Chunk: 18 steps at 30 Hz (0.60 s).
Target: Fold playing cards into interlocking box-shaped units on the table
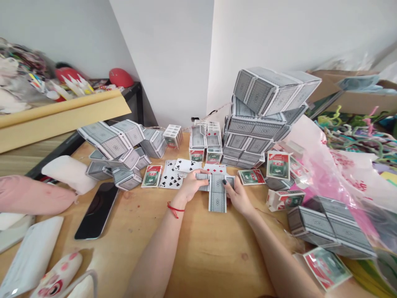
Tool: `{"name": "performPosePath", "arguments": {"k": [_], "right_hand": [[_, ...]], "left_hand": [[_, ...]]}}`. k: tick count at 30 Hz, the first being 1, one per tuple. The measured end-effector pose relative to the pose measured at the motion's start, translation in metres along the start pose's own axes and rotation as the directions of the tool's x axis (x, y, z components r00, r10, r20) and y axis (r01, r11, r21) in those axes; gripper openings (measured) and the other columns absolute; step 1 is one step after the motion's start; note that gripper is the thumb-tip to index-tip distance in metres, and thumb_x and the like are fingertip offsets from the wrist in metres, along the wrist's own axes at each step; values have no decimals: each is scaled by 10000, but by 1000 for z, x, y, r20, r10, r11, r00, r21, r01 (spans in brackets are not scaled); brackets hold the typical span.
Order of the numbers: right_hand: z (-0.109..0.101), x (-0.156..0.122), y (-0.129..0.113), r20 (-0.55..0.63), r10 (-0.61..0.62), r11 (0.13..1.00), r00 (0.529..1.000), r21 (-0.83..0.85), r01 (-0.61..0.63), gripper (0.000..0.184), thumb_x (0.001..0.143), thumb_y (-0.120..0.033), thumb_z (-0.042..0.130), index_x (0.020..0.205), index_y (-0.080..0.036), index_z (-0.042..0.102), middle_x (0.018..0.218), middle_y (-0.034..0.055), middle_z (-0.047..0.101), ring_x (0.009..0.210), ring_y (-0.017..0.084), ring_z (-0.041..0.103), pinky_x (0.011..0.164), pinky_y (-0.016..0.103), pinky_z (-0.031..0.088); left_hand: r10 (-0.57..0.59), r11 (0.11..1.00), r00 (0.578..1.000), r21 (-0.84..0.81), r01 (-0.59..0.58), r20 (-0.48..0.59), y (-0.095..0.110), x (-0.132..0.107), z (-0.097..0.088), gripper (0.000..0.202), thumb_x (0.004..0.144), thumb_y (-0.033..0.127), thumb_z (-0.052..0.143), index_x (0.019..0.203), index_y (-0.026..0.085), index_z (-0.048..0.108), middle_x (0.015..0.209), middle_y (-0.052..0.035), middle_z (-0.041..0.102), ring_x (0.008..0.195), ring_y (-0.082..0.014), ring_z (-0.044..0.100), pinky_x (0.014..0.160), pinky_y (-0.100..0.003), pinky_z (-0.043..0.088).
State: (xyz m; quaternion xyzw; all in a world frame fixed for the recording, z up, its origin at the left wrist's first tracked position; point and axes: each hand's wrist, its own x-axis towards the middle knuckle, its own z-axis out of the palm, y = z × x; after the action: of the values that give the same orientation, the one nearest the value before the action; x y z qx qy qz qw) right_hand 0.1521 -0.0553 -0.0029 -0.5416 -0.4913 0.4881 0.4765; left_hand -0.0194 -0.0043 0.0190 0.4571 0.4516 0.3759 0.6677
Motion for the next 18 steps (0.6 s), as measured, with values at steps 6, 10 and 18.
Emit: {"name": "performPosePath", "arguments": {"k": [6, 10, 18], "right_hand": [[-2, 2, -3, -54, -107, 990, 993, -93, 102, 257, 779, -456, 503, 805, -211, 433, 731, -5, 541, 654, 142, 518, 602, 264, 450], [-3, 1, -3, -72, -108, 987, 992, -125, 99, 241, 784, -443, 499, 816, -213, 438, 733, 2, 549, 649, 147, 520, 567, 256, 448], [0, -2, 2, -64, -75, 990, 995, -126, 67, 249, 788, -451, 483, 849, -213, 438, 675, -7, 533, 553, 132, 485, 461, 236, 416]], "left_hand": [[-48, 997, 996, -63, 53, 76, 2, -2, -4, 374, 594, 209, 661, 957, 173, 577, 769, -20, 596, 657, -117, 550, 584, -221, 409], [0, 1000, 1000, -4, 0, -15, 2, -2, -4, 401, 615, 237, 652, 995, 209, 527, 832, -12, 577, 703, -124, 555, 609, -228, 415], [199, 910, 965, 399, -116, -173, 1, -5, 5, 379, 546, 331, 714, 850, 206, 526, 828, 14, 552, 773, -141, 505, 672, -231, 389]]}}
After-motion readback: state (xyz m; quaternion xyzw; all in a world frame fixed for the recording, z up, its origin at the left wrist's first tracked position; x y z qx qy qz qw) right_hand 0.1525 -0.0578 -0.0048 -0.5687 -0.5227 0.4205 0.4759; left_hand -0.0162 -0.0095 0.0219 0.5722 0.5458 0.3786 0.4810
